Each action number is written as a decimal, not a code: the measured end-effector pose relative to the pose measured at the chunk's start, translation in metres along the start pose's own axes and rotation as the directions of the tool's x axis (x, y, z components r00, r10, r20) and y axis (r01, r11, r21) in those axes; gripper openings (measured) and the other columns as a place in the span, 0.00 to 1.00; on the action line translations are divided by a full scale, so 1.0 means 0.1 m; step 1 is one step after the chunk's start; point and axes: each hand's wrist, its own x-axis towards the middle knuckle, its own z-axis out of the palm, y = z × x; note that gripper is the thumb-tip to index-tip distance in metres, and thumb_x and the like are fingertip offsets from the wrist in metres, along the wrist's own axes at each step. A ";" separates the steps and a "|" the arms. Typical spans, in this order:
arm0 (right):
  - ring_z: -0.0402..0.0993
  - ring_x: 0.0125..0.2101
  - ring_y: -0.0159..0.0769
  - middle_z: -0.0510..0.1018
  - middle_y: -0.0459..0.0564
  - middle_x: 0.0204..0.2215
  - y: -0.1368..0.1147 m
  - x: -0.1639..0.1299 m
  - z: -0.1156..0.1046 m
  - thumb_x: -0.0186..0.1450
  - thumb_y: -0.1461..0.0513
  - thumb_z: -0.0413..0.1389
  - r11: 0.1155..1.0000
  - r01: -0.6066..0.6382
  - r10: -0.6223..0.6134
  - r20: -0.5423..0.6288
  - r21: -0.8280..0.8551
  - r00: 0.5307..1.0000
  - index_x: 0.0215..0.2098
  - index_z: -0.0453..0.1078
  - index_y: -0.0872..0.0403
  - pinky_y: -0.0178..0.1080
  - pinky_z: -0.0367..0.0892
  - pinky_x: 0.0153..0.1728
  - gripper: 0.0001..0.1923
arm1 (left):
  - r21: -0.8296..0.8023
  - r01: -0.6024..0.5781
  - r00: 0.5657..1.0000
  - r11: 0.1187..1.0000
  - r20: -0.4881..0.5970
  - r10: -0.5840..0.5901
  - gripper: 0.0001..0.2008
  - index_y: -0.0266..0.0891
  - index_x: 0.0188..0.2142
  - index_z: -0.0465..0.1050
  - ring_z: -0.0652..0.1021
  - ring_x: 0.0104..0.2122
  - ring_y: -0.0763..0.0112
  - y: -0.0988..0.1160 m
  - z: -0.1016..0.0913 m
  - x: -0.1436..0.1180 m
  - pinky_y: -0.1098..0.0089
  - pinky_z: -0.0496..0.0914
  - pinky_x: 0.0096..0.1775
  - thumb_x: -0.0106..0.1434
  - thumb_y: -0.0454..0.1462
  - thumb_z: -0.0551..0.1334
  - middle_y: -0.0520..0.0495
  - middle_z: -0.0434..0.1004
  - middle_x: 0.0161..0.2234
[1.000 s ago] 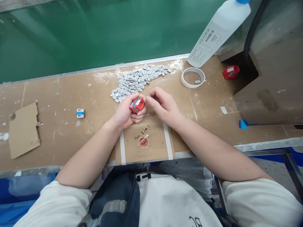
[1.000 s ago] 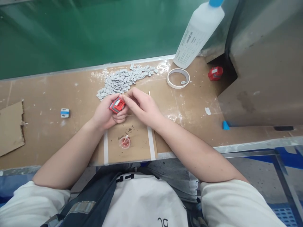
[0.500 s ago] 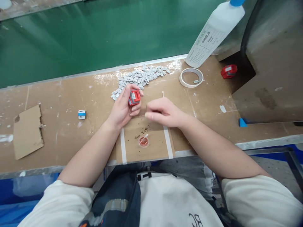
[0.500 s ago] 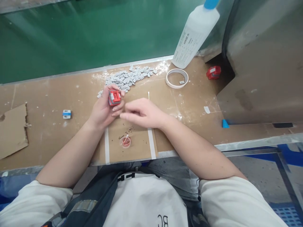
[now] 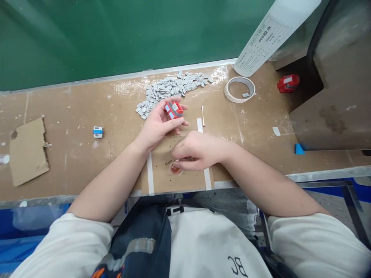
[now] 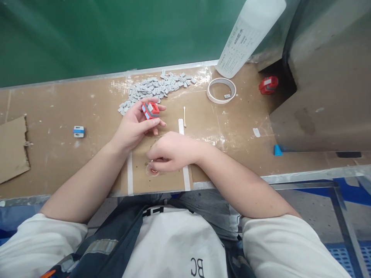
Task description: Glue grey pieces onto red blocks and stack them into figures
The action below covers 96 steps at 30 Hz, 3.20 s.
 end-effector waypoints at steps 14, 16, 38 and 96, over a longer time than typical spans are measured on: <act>0.49 0.20 0.27 0.57 0.38 0.17 -0.02 -0.02 -0.03 0.68 0.63 0.54 0.985 0.066 -0.061 -0.032 0.162 0.998 0.21 0.47 0.49 0.37 0.48 0.26 0.23 | 0.060 -0.023 0.999 0.998 -0.036 0.025 0.31 0.48 0.59 0.77 0.83 0.43 0.61 -0.04 -0.01 0.01 0.65 0.78 0.41 0.58 0.46 0.79 0.46 0.81 0.46; 0.50 0.20 0.27 0.57 0.38 0.17 -0.03 -0.01 -0.03 0.69 0.63 0.54 0.978 0.057 -0.059 0.008 0.200 0.998 0.21 0.47 0.49 0.37 0.49 0.26 0.23 | 0.075 -0.023 0.999 0.997 -0.040 0.026 0.31 0.48 0.60 0.76 0.83 0.45 0.61 -0.05 -0.02 0.01 0.65 0.78 0.42 0.59 0.46 0.79 0.45 0.81 0.48; 0.47 0.21 0.29 0.50 0.40 0.18 0.10 -0.14 -0.25 0.64 0.61 0.54 0.984 -0.036 0.173 -0.880 0.175 0.443 0.19 0.47 0.49 0.39 0.46 0.27 0.22 | 0.139 -0.045 0.998 0.989 0.052 0.038 0.25 0.42 0.55 0.78 0.84 0.47 0.65 -0.03 -0.01 0.00 0.64 0.81 0.52 0.58 0.36 0.77 0.41 0.82 0.57; 0.43 0.22 0.27 0.47 0.39 0.19 0.13 -0.07 -0.25 0.64 0.61 0.51 0.984 -0.171 0.135 -0.852 0.055 0.505 0.20 0.45 0.49 0.38 0.44 0.26 0.20 | 0.206 -0.048 0.998 0.977 0.059 0.036 0.25 0.42 0.55 0.78 0.83 0.48 0.64 -0.06 0.00 0.00 0.63 0.80 0.53 0.57 0.36 0.76 0.45 0.83 0.51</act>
